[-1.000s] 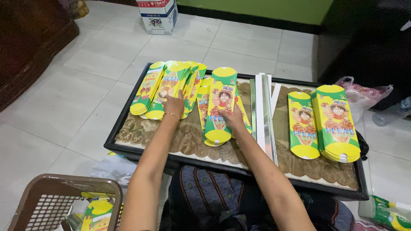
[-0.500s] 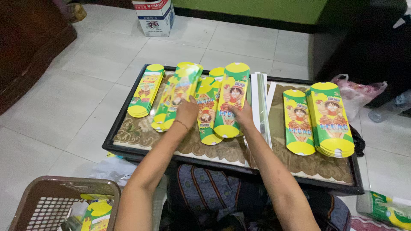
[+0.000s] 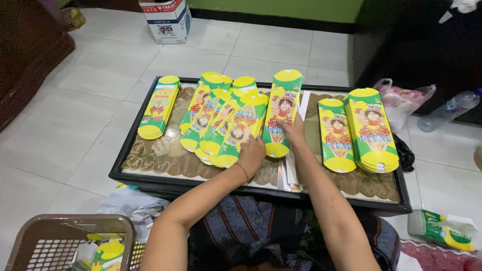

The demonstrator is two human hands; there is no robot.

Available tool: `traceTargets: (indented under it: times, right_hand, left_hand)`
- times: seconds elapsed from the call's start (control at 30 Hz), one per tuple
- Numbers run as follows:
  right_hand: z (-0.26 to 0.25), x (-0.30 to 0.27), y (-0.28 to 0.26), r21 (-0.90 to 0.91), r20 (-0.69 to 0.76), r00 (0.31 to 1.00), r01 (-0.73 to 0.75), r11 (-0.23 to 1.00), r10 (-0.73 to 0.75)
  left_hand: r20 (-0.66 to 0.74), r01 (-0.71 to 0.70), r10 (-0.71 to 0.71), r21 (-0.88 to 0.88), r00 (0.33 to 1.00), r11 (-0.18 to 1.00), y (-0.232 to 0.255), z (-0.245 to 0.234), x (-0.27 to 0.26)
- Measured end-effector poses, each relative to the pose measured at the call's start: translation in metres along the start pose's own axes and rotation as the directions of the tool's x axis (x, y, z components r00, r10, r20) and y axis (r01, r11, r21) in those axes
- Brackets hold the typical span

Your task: The person assembles flat yellow and green printed paper boxes by folding and tucking flaps into slots. They handle multiple boxes one at a time, aligning edges and securing the structure, then place finished boxes into a stack on the table.

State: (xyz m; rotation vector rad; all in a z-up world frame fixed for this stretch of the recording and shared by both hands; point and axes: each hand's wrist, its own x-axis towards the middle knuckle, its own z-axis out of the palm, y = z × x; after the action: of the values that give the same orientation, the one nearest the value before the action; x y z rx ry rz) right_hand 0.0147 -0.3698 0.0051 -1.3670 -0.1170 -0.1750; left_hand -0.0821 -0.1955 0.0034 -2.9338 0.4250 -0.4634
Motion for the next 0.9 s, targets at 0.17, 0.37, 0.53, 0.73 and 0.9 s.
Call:
traceTargets:
  times: [0.17, 0.37, 0.53, 0.73, 0.9]
  right_hand:
    - [-0.012, -0.003, -0.002, 0.012, -0.003, 1.0, 0.019, 1.0, -0.019]
    - [-0.015, -0.014, -0.01, 0.021, -0.015, 1.0, -0.025, 0.999, 0.026]
    - [-0.01, -0.021, -0.018, -0.043, -0.049, 0.998, -0.052, 0.998, 0.05]
    - [-0.009, -0.024, -0.017, -0.002, -0.02, 0.999, -0.039, 0.999, 0.039]
    - [-0.01, -0.024, -0.013, -0.013, -0.018, 0.999, -0.04, 0.999, 0.04]
  left_hand:
    - [0.001, -0.014, 0.014, -0.057, 1.0, 0.998, -0.007, 0.0, 0.007]
    - [0.273, 0.181, -0.154, -0.077, 0.95, 0.98, -0.048, -0.05, 0.012]
    - [0.419, 0.325, -0.236, -0.157, 0.877, 0.932, -0.061, -0.062, 0.009]
    - [0.402, 0.417, -0.306, -0.224, 0.863, 0.881, -0.07, -0.049, 0.012]
    - [0.359, 0.47, -0.349, -0.341, 0.866, 0.814, -0.08, -0.053, 0.007]
